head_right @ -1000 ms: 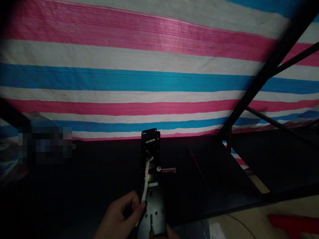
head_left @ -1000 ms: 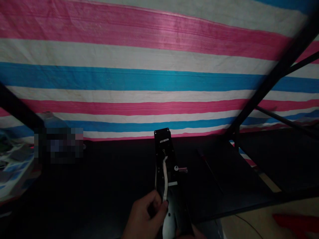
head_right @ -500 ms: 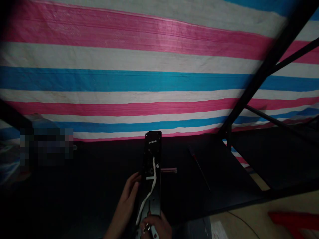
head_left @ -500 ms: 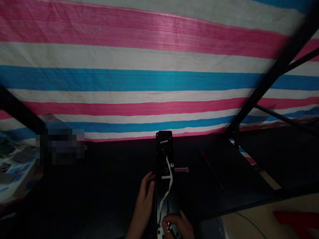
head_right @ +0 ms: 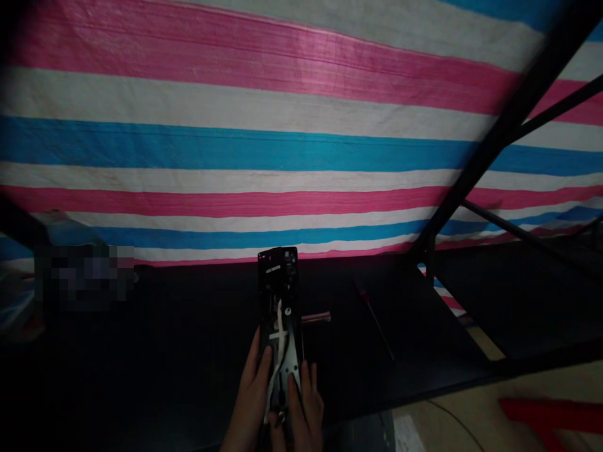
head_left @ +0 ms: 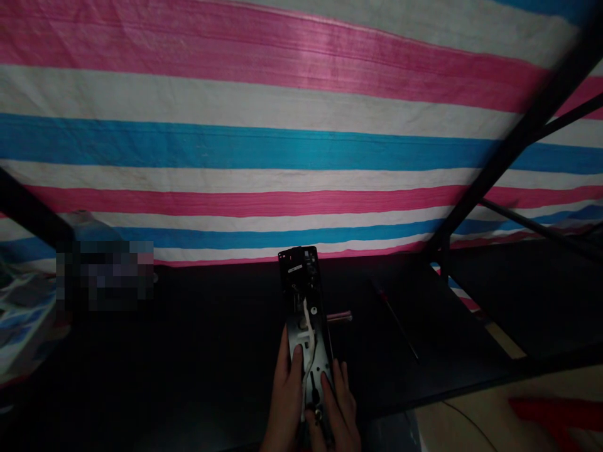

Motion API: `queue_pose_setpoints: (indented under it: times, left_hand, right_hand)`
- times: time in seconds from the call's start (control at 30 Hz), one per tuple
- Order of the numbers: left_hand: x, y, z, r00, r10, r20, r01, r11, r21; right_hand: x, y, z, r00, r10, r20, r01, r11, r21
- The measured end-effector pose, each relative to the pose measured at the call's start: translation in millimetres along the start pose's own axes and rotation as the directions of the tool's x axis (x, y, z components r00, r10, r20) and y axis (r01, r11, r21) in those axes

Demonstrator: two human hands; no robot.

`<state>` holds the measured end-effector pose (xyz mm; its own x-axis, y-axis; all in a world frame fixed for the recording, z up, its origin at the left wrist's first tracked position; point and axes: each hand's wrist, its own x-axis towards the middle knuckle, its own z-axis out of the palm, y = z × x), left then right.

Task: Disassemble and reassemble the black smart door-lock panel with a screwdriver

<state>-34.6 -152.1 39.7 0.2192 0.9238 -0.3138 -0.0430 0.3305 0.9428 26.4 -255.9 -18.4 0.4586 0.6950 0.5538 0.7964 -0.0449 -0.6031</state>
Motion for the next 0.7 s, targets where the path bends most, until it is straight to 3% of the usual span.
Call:
queue_pose_setpoints:
  times: [0.2,0.7]
  left_hand:
    - [2,0,4.1,0.996,0.089,0.010,-0.089,0.995,0.041]
    - [0,-6,7.3,0.994,0.097,0.055,-0.100,0.993,0.061]
  right_hand:
    - [-7,2,5,1.000,-0.011,0.002,0.011,1.000,0.019]
    - [12,6,-5,0.987,-0.091,0.133,0.095,0.995,-0.022]
